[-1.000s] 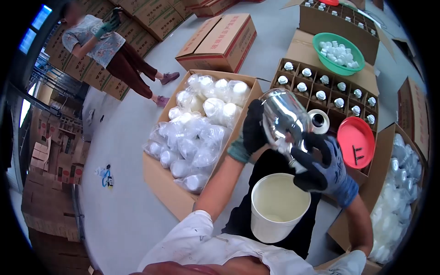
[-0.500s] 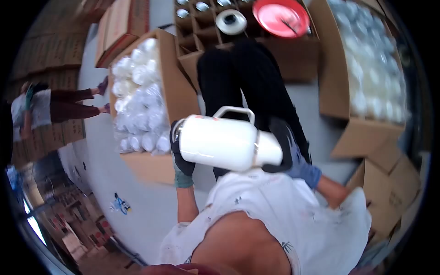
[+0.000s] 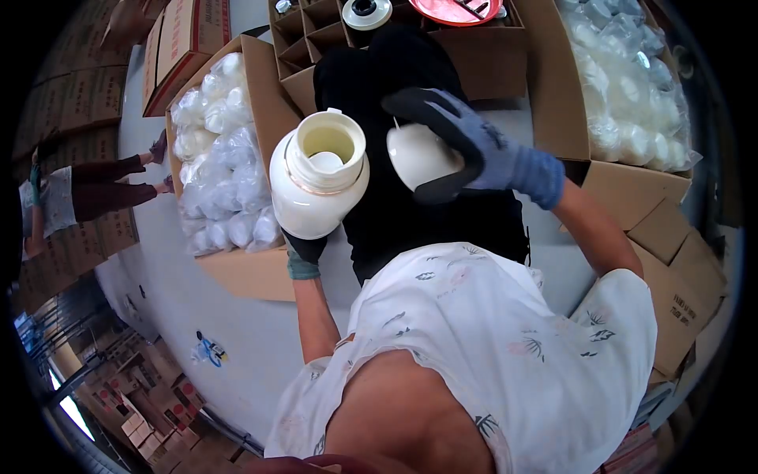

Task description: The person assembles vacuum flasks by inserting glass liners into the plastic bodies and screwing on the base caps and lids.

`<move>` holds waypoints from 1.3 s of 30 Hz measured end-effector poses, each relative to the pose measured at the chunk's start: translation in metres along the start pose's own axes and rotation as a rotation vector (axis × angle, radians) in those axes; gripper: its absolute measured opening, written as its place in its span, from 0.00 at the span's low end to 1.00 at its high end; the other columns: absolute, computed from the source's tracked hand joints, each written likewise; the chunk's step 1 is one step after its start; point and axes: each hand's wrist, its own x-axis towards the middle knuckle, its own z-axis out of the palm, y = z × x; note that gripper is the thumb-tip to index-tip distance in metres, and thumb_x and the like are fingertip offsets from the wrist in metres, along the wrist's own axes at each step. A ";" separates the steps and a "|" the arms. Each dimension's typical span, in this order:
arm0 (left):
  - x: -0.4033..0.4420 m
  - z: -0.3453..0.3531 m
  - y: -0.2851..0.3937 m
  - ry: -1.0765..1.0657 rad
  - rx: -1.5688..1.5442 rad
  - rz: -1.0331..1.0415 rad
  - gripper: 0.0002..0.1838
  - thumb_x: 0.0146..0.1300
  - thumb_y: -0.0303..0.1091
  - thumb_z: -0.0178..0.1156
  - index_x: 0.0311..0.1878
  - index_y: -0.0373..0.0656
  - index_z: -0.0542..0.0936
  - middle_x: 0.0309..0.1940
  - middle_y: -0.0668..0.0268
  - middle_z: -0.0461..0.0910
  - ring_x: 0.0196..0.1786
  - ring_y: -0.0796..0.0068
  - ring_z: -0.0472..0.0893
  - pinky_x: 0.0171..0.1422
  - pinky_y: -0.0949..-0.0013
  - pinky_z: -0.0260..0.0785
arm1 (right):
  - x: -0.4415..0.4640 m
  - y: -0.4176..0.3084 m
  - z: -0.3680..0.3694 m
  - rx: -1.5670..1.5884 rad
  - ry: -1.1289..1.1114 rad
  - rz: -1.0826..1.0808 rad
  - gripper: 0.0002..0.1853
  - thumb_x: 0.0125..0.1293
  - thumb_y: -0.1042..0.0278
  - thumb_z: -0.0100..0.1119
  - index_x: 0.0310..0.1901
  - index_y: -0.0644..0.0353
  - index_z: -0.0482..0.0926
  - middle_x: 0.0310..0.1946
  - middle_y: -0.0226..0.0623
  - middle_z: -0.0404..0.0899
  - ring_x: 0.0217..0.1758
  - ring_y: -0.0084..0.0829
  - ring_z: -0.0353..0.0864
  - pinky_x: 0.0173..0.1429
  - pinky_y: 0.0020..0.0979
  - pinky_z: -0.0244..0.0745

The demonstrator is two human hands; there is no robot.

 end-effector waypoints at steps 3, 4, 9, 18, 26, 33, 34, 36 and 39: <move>0.002 -0.014 -0.030 -0.157 0.097 0.004 0.39 0.50 0.33 0.72 0.66 0.43 0.66 0.63 0.58 0.70 0.65 0.61 0.69 0.69 0.59 0.62 | 0.038 0.004 0.027 0.228 0.134 -0.006 0.56 0.41 0.59 0.79 0.70 0.64 0.55 0.69 0.46 0.57 0.73 0.39 0.56 0.75 0.38 0.51; 0.005 -0.024 -0.042 -0.205 0.135 0.009 0.38 0.50 0.35 0.72 0.65 0.44 0.66 0.62 0.59 0.71 0.64 0.61 0.70 0.68 0.59 0.62 | 0.063 -0.006 0.030 0.517 0.110 0.038 0.54 0.40 0.62 0.79 0.69 0.65 0.58 0.66 0.45 0.63 0.68 0.36 0.64 0.72 0.36 0.56; 0.025 -0.033 -0.069 -0.157 0.286 0.114 0.40 0.50 0.37 0.72 0.66 0.45 0.65 0.63 0.58 0.69 0.66 0.61 0.69 0.70 0.59 0.60 | 0.122 -0.023 0.030 0.452 -0.005 -0.383 0.42 0.44 0.59 0.76 0.63 0.62 0.69 0.56 0.42 0.74 0.57 0.35 0.76 0.62 0.36 0.70; 0.023 0.021 -0.050 0.109 0.296 0.262 0.43 0.50 0.42 0.72 0.69 0.46 0.63 0.66 0.57 0.66 0.68 0.62 0.66 0.72 0.58 0.57 | 0.145 -0.013 0.036 0.267 0.396 -0.185 0.35 0.46 0.56 0.76 0.56 0.60 0.73 0.48 0.42 0.78 0.50 0.36 0.80 0.60 0.35 0.74; 0.032 0.009 -0.079 -0.013 0.416 0.297 0.42 0.53 0.45 0.69 0.70 0.49 0.61 0.68 0.60 0.63 0.70 0.62 0.62 0.74 0.58 0.52 | 0.146 -0.013 0.058 0.460 0.355 -0.269 0.33 0.47 0.60 0.76 0.55 0.61 0.73 0.50 0.38 0.78 0.54 0.32 0.78 0.61 0.34 0.72; 0.046 -0.010 -0.119 -0.066 0.379 0.292 0.45 0.54 0.47 0.68 0.72 0.52 0.57 0.71 0.63 0.59 0.73 0.63 0.57 0.77 0.59 0.47 | 0.026 0.028 0.076 -0.097 -0.188 0.017 0.56 0.45 0.62 0.72 0.73 0.58 0.48 0.71 0.54 0.50 0.75 0.50 0.51 0.76 0.45 0.49; 0.047 -0.014 -0.131 -0.185 0.499 0.198 0.44 0.55 0.49 0.67 0.73 0.53 0.56 0.72 0.64 0.58 0.74 0.64 0.56 0.77 0.58 0.46 | 0.010 0.022 0.078 -0.197 -0.336 0.027 0.54 0.46 0.64 0.72 0.74 0.53 0.48 0.72 0.53 0.48 0.75 0.50 0.51 0.76 0.46 0.50; 0.048 -0.021 -0.142 -0.316 0.630 0.103 0.43 0.56 0.50 0.66 0.72 0.54 0.56 0.72 0.65 0.57 0.74 0.64 0.56 0.78 0.58 0.45 | -0.004 0.024 0.084 -0.503 -0.728 0.103 0.51 0.46 0.64 0.72 0.73 0.43 0.53 0.71 0.51 0.49 0.73 0.51 0.53 0.75 0.48 0.52; 0.046 -0.010 -0.131 -0.193 0.524 0.238 0.43 0.56 0.50 0.66 0.72 0.54 0.58 0.71 0.64 0.59 0.73 0.63 0.57 0.77 0.57 0.46 | -0.012 0.029 0.080 -0.591 -0.890 0.152 0.49 0.45 0.63 0.73 0.70 0.33 0.58 0.69 0.49 0.52 0.69 0.51 0.59 0.72 0.48 0.58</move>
